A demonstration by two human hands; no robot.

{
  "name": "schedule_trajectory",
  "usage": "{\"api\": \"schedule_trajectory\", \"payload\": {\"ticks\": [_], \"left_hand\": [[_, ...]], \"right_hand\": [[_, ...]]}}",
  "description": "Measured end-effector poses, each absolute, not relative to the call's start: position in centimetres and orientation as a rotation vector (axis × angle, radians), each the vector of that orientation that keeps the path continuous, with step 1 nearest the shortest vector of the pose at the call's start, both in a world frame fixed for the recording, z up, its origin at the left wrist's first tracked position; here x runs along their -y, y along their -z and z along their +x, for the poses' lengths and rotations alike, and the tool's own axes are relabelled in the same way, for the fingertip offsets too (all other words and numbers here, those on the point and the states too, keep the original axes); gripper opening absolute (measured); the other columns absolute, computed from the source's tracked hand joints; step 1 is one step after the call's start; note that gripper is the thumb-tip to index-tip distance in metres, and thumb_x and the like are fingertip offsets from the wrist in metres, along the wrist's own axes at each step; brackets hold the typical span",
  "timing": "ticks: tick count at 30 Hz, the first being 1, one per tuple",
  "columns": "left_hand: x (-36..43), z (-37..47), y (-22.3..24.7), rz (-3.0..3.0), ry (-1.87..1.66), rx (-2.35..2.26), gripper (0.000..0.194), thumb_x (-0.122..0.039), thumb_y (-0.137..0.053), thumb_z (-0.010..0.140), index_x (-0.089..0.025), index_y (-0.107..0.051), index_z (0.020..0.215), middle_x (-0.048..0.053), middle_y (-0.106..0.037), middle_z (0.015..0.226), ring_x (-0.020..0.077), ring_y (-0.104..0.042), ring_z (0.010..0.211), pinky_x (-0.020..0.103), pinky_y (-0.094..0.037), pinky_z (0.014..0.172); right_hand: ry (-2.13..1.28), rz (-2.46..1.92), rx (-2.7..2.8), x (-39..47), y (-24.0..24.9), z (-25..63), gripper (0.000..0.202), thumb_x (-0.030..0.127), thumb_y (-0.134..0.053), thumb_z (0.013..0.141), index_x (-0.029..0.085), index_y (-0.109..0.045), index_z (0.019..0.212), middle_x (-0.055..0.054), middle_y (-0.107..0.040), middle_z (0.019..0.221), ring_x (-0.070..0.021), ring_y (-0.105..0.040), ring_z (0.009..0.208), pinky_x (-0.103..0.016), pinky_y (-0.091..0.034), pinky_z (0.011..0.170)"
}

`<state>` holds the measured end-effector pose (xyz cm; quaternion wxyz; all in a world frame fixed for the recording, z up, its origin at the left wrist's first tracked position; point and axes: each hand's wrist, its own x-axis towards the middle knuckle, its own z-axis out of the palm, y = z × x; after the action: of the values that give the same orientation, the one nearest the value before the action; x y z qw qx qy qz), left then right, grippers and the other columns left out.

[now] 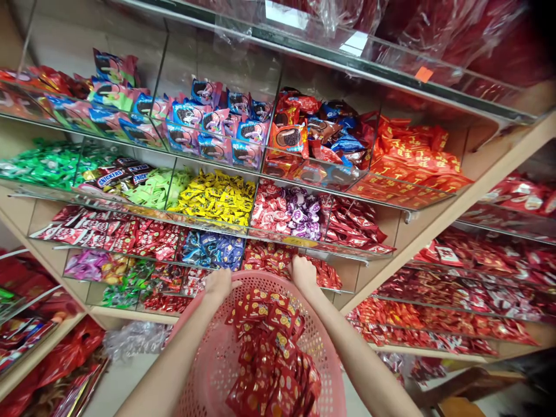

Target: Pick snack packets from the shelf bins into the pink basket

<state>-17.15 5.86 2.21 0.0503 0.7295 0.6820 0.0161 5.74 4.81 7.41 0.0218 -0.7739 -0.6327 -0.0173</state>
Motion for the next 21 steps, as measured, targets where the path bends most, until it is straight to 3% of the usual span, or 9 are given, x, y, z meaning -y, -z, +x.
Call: {"api": "schedule_trajectory", "payload": {"ticks": [5, 13, 21], "left_hand": [[-5.8, -17.2, -2.4, 2.214, -0.058, -2.07, 0.058, -0.064, -0.035, 0.068, -0.014, -0.06, 0.087, 0.015, -0.062, 0.086, 0.0258, -0.057, 0.085, 0.034, -0.044, 0.068], [-5.5, -17.2, -3.1, 2.218, -0.016, -2.055, 0.05, -0.057, -0.043, 0.068, -0.014, -0.059, 0.088, 0.014, -0.061, 0.087, 0.0257, -0.057, 0.086, 0.032, -0.043, 0.069], [-5.8, -17.2, -2.7, 2.248, -0.025, -2.052, 0.06, -0.063, -0.032, 0.07, -0.013, -0.06, 0.088, 0.017, -0.061, 0.086, 0.0268, -0.057, 0.085, 0.035, -0.043, 0.069]], "right_hand": [[-0.055, -2.366, 1.977, -3.1, -9.8, 6.4, 0.029, 0.037, -0.048, 0.075, 0.014, -0.059, 0.088, -0.015, -0.059, 0.093, -0.023, -0.056, 0.089, -0.029, -0.04, 0.071], [-0.418, -2.476, 2.119, -3.5, -7.1, 5.4, 0.034, 0.031, -0.064, 0.06, 0.012, -0.061, 0.087, -0.015, -0.062, 0.092, -0.0237, -0.059, 0.083, -0.028, -0.043, 0.065], [-0.292, -2.4, 2.015, -4.3, -3.8, 5.8, 0.027, 0.037, -0.048, 0.074, 0.014, -0.06, 0.085, -0.013, -0.062, 0.088, -0.0201, -0.058, 0.079, -0.025, -0.038, 0.058]]}}
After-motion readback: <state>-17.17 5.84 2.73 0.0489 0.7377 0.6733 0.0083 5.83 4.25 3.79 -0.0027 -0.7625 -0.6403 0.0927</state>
